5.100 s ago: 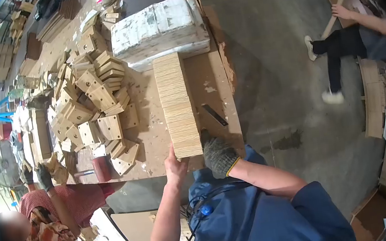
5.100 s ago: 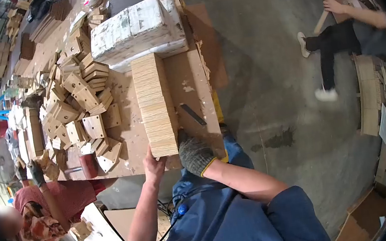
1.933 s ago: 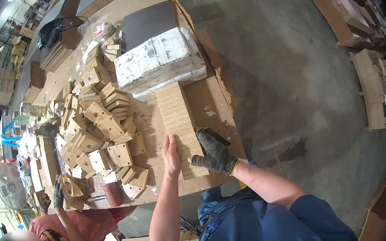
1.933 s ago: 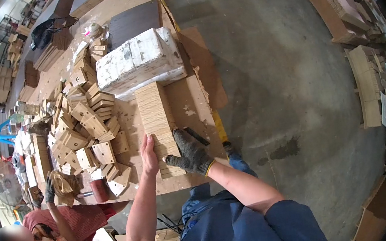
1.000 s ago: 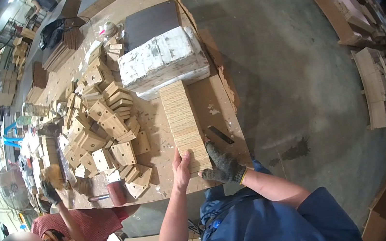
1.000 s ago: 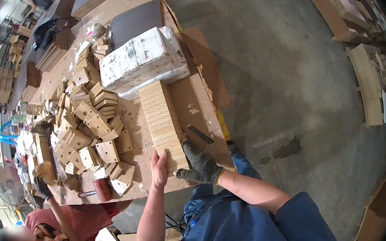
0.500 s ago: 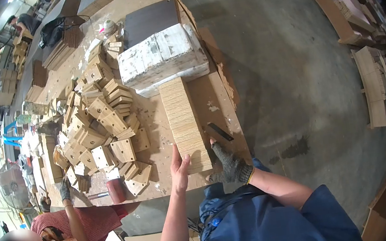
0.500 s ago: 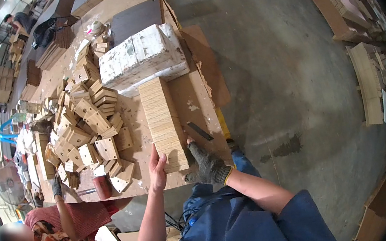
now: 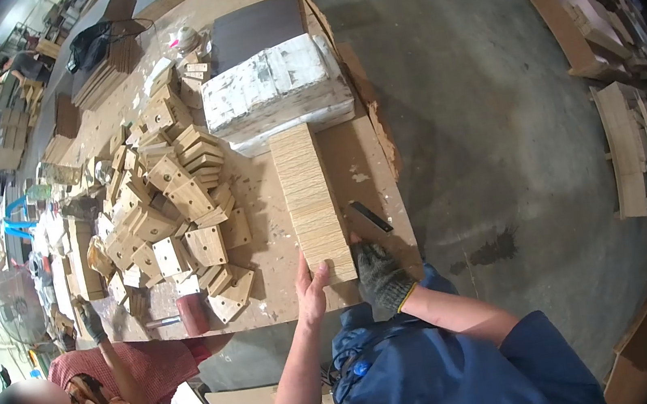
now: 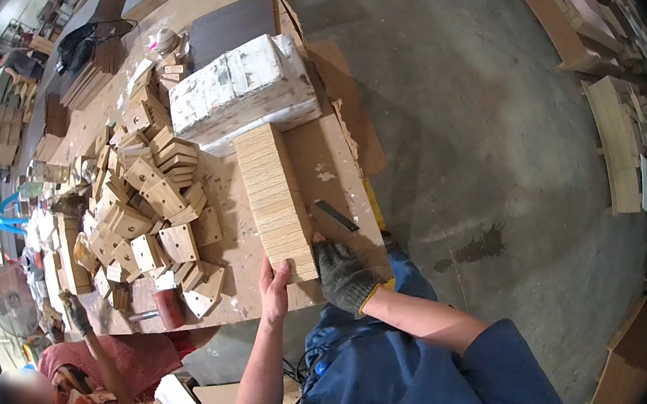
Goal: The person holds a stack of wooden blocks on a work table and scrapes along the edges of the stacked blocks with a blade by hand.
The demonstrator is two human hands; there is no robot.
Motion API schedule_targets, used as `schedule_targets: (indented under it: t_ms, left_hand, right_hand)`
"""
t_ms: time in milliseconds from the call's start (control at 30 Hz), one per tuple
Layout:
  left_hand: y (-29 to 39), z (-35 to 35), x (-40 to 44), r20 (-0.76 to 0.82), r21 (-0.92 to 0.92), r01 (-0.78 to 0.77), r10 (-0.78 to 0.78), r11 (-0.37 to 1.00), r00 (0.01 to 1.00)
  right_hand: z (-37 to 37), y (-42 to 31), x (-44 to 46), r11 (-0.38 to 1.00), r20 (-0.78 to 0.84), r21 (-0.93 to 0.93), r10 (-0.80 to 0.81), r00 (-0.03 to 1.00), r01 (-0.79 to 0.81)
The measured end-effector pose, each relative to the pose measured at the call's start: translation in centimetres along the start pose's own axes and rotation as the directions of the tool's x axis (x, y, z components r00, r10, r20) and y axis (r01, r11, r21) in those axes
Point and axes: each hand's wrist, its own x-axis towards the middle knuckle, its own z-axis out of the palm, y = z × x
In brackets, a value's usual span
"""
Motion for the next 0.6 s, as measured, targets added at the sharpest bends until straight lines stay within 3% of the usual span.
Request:
schedule_targets:
  t_ms: [233, 333, 400, 500, 600]
  left_hand:
    - [-0.1, 0.0, 0.1, 0.003, -0.063, 0.001, -0.001, 0.998, 1.0]
    - [-0.5, -0.1, 0.1, 0.016, -0.086, 0.004, -0.002, 0.996, 1.0]
    - [-0.5, -0.5, 0.1, 0.035, -0.091, 0.011, -0.008, 0.996, 0.999]
    - [-0.9, -1.2, -1.3, 0.044, -0.091, -0.097, 0.101, 0.991, 0.994]
    - [-0.9, -1.0, -2.7, 0.111, -0.019, -0.083, 0.085, 0.996, 0.99]
  right_hand:
    - [0.8, -0.2, 0.0, 1.0, -0.066, 0.001, 0.029, 0.997, -0.029]
    - [0.1, -0.5, 0.1, 0.998, -0.006, 0.05, 0.036, 0.999, -0.036]
    - [0.7, 0.0, 0.2, 0.997, -0.05, 0.08, 0.012, 0.999, -0.008]
    - [0.2, 1.1, 0.1, 0.991, -0.083, 0.122, -0.052, 0.995, 0.062]
    - [-0.7, 0.7, 0.0, 0.991, -0.086, 0.1, -0.085, 0.993, 0.093]
